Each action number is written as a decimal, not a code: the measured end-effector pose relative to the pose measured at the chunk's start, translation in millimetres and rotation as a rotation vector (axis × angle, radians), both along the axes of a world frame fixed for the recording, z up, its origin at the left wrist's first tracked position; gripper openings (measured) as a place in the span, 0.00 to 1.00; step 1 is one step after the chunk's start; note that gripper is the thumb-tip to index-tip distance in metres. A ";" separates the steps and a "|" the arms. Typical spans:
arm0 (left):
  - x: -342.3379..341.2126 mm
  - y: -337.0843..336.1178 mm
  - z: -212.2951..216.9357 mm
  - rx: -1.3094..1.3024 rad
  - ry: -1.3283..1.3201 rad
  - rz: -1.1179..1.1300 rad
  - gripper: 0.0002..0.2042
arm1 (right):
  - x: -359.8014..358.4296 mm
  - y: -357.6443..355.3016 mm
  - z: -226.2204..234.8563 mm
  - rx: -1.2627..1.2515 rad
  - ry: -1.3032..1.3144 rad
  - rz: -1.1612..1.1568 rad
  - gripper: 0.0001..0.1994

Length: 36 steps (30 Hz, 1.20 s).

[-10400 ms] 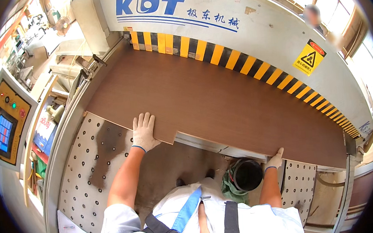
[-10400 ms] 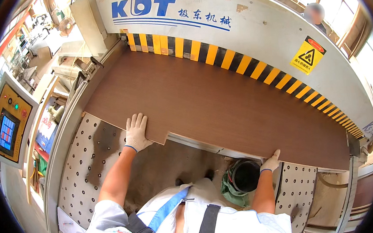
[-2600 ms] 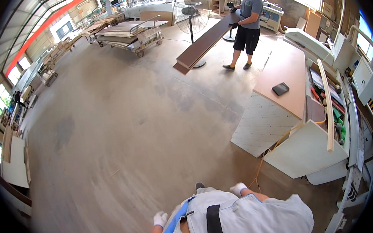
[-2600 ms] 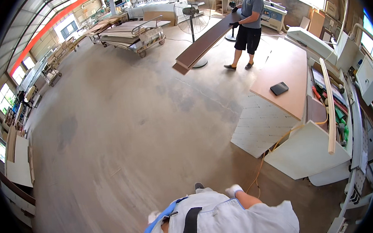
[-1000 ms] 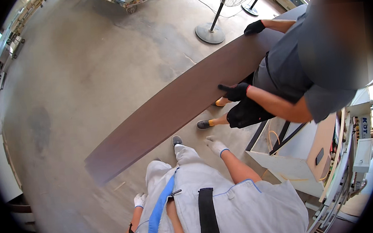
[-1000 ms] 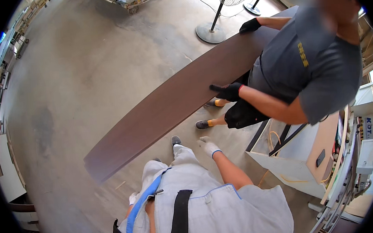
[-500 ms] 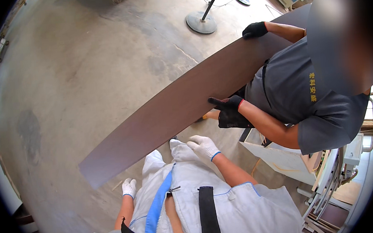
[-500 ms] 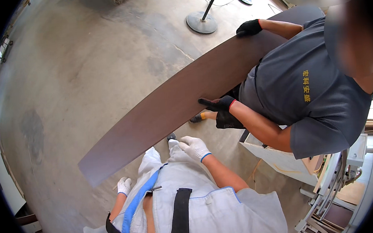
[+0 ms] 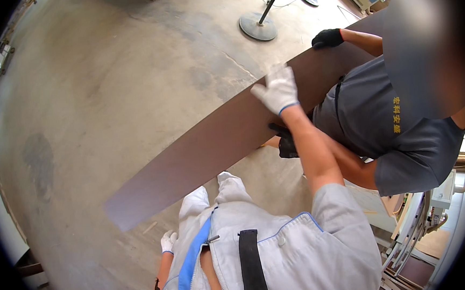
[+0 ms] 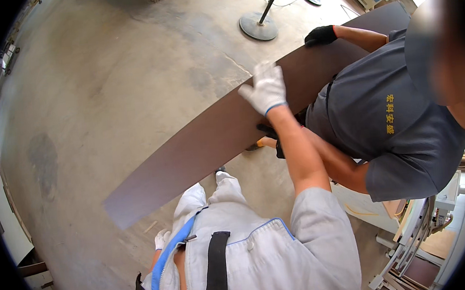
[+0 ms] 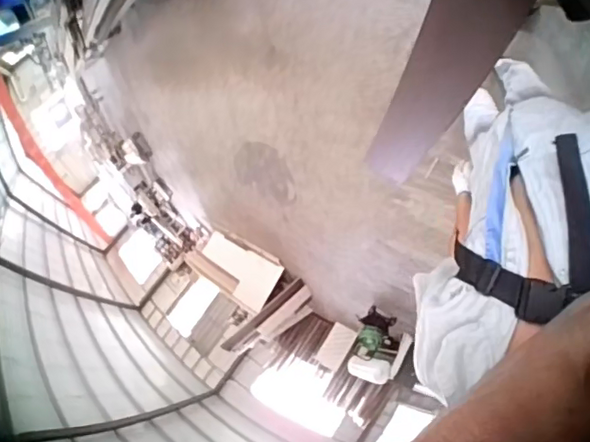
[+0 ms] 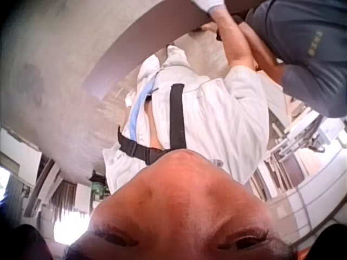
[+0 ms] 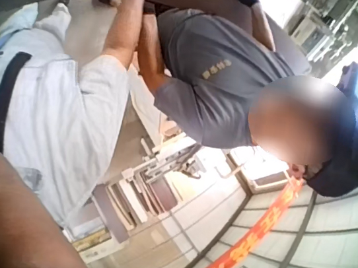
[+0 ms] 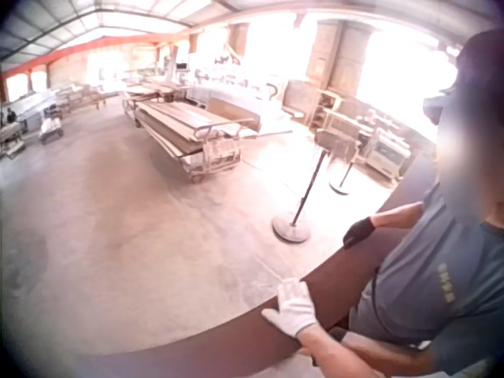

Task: The person operates an industrial woodworking machine to process wooden boards, then checks a production sheet on a clipboard and assists a coworker in moving a large brown board.

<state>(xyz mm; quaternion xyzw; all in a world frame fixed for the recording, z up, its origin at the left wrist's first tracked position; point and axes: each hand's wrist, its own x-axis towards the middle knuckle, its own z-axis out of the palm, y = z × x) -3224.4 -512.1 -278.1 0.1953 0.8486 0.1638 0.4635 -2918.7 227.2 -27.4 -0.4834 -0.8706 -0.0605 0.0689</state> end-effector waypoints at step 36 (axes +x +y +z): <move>158.0 90.2 -59.6 -0.160 0.539 -2.380 0.19 | 269.2 -1027.2 -129.8 -0.926 0.869 -1.373 0.33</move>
